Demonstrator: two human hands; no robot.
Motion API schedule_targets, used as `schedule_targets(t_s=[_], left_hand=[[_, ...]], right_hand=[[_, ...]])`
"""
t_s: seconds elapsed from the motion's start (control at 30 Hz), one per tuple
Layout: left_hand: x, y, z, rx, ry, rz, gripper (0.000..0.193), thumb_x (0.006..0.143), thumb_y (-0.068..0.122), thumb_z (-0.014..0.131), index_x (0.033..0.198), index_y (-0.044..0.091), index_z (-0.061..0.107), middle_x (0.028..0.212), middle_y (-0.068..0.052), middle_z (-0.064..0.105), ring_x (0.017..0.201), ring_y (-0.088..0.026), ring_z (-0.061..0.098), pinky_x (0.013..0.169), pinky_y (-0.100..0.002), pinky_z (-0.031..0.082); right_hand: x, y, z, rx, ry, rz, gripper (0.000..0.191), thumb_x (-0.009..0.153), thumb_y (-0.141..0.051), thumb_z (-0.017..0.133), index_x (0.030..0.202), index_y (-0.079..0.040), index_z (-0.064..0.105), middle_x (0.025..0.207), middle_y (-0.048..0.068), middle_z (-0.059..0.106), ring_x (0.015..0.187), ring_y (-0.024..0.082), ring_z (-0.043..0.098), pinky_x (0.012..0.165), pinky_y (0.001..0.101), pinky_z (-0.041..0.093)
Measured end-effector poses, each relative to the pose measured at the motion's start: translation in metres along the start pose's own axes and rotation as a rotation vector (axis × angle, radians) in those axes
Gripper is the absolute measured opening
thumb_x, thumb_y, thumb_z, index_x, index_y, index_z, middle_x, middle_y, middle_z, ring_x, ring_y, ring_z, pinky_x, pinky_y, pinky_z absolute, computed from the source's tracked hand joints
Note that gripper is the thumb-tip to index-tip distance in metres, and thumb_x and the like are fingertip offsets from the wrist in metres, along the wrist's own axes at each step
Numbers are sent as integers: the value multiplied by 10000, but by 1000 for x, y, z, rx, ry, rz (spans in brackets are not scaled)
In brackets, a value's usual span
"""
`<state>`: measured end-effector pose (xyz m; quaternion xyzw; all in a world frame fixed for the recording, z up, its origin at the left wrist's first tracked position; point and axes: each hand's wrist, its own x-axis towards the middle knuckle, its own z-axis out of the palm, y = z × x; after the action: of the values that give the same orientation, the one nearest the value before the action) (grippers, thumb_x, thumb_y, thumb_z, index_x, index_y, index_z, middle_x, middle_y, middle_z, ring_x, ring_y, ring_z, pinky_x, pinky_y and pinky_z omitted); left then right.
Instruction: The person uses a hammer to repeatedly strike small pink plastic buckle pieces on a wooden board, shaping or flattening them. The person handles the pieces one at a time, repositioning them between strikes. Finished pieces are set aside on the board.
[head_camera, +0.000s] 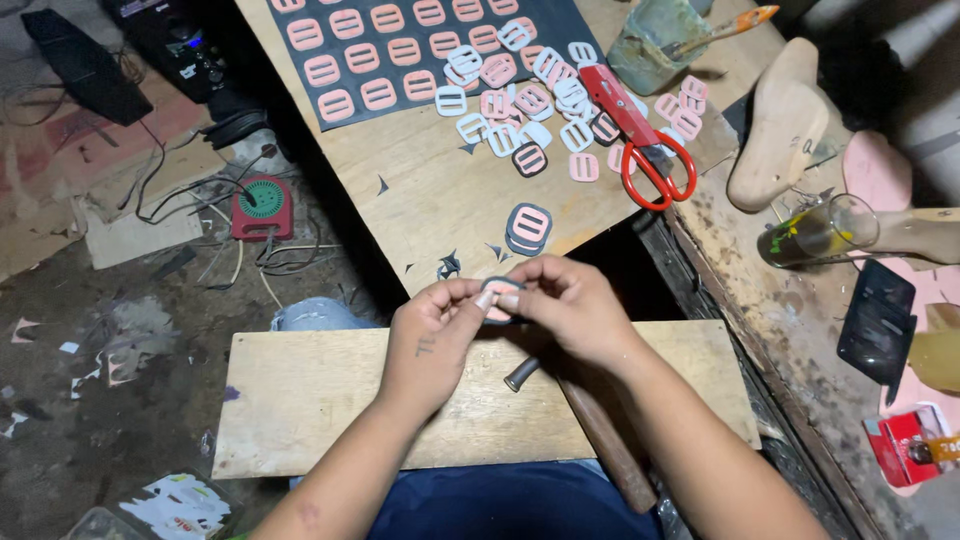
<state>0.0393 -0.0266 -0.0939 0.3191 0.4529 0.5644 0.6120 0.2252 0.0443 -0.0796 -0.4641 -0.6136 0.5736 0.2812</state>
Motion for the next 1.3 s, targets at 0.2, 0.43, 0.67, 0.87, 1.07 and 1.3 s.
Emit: schedule_targets(t_s=[0.2,0.43,0.67,0.87,1.07,1.3], left_hand=[[-4,-15,-5,-68,-41,-101,244,1057,138,612,1069,-76,728,880,-88,722,753,-106,605,696,-261,489],[-12,-27,-9,42,2,-44,197,939,60,615,1096,-42,672,955,-80,770,859,-104,724,811,-240,579],[13,-11,-60,158,311,203,210,973,77,620,1153,-22,663,993,-65,748,836,-78,670,758,-225,539],[7,-6,-92,205,392,165,205,955,48,613,1130,-46,663,971,-84,751,826,-92,696,750,-236,552],[-13,0,-109,440,326,-80,244,871,50,650,1094,-41,688,921,-83,768,787,-112,702,706,-246,549],[6,15,-106,389,359,11,185,904,69,655,1062,-21,681,882,-57,725,760,-92,660,689,-240,535]], right_hand=[[-18,16,7,99,4,55,269,879,-161,779,1045,44,725,864,69,739,756,93,673,687,259,543],[-68,4,-4,-792,137,16,517,745,-347,840,1117,-50,638,930,135,725,814,266,713,713,373,555],[-116,0,-27,-1122,-118,477,607,736,-570,767,1105,-123,585,995,157,732,943,376,723,823,459,568],[-138,6,-79,-887,-164,497,583,809,-461,754,1284,-181,565,915,168,782,883,312,788,794,384,602],[-145,-24,-130,-635,-195,265,560,830,-218,777,1365,-127,641,1163,64,743,941,153,776,665,332,638],[-123,-14,-70,-169,120,-5,440,769,-119,784,1144,-40,568,1120,65,753,1020,108,687,869,306,567]])
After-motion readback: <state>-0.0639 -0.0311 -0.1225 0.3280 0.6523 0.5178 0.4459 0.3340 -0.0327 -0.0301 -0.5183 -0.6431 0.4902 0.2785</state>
